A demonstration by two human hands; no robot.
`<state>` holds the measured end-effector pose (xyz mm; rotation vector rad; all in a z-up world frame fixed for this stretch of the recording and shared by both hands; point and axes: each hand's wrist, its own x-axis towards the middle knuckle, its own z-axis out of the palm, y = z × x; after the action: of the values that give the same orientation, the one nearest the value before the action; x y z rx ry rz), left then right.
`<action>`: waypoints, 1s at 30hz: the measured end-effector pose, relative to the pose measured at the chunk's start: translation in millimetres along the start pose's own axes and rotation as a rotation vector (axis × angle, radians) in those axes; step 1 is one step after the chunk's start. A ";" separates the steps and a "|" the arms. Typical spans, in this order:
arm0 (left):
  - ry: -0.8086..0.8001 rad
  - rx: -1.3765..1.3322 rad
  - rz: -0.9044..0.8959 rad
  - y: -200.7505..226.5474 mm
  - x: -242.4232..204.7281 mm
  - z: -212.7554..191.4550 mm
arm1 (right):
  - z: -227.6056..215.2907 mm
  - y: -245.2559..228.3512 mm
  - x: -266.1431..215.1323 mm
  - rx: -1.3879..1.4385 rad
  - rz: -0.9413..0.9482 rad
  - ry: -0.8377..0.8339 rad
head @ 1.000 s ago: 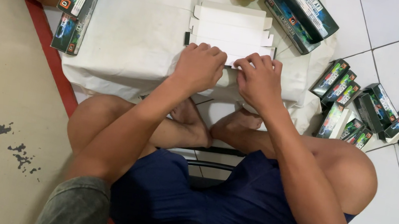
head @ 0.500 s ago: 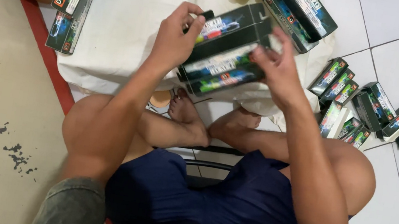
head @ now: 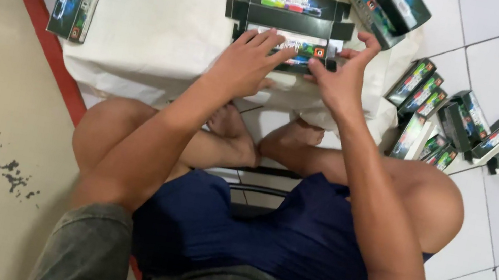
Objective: Assembling small cardboard boxes by folding and tucking flaps.
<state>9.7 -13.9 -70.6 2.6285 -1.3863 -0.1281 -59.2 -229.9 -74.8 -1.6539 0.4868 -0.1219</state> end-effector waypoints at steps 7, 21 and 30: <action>-0.132 -0.147 -0.066 -22.0 11.1 6.2 | 5.4 -19.1 -16.7 -1.176 -0.496 -0.159; -0.159 -0.099 -0.049 -25.8 19.0 -7.5 | 9.1 13.4 -2.6 -1.233 -0.554 -0.221; -0.073 -0.013 -0.044 -10.9 16.9 14.2 | 6.0 15.0 -3.6 -1.230 -0.598 -0.243</action>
<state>25.9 -23.4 -86.6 2.6693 -1.3449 -0.2403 -64.0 -224.0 -89.5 -2.9410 -0.2312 -0.0510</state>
